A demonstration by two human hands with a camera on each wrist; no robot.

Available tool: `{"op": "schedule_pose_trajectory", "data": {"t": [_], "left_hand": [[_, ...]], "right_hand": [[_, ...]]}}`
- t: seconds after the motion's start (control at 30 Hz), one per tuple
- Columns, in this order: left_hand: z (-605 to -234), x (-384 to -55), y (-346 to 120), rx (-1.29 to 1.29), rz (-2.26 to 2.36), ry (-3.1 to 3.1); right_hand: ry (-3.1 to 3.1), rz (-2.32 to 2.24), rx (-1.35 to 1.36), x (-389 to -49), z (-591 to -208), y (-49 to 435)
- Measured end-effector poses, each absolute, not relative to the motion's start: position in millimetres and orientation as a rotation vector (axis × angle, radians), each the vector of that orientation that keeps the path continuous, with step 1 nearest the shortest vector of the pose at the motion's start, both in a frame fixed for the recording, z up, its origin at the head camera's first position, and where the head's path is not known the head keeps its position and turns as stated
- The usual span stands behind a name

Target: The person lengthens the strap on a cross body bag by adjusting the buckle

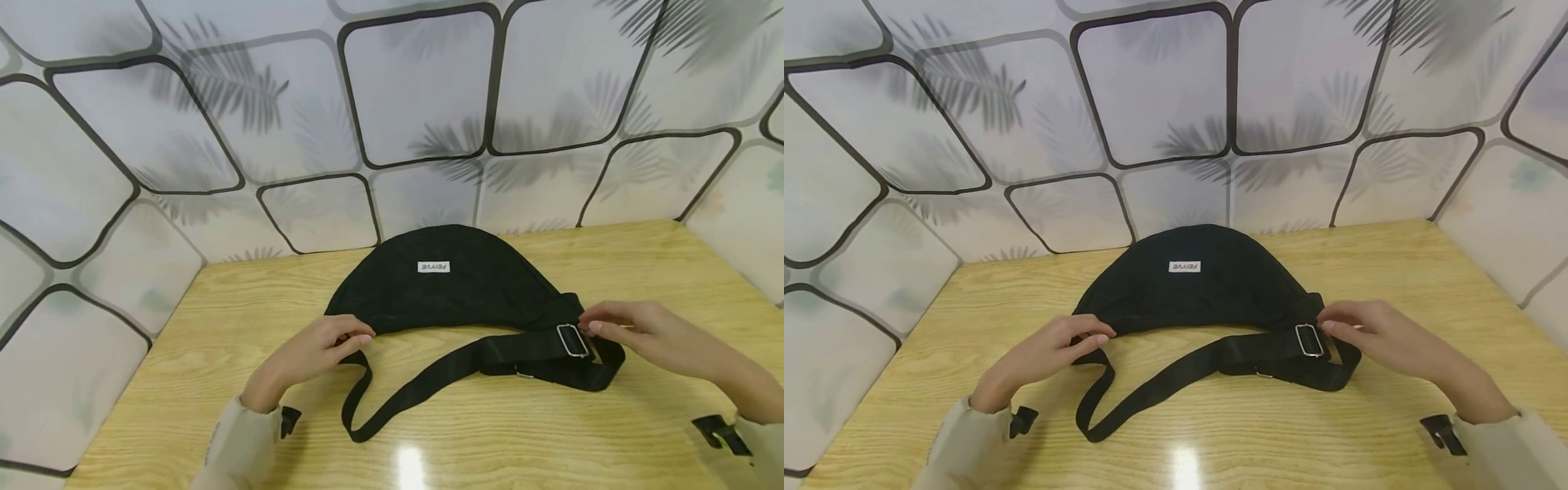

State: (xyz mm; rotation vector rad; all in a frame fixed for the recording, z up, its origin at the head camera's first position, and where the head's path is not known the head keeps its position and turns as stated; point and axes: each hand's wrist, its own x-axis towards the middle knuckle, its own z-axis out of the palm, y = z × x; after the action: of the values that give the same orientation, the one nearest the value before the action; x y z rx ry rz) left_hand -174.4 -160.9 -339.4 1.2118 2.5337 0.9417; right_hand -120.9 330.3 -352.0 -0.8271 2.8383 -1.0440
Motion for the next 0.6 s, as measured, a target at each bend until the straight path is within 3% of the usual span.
{"op": "schedule_pose_trajectory", "data": {"t": [0.2,0.6], "left_hand": [[-348.8,-173.7,-163.9,1.241,0.867,2.554],[-355.3,-171.8,-171.1,1.207,0.815,2.552]], "right_hand": [[2.584,-1.265,-0.933,-124.8,-362.5,336.3],[2.45,-1.189,-0.855,-125.9,-368.3,335.5]]}}
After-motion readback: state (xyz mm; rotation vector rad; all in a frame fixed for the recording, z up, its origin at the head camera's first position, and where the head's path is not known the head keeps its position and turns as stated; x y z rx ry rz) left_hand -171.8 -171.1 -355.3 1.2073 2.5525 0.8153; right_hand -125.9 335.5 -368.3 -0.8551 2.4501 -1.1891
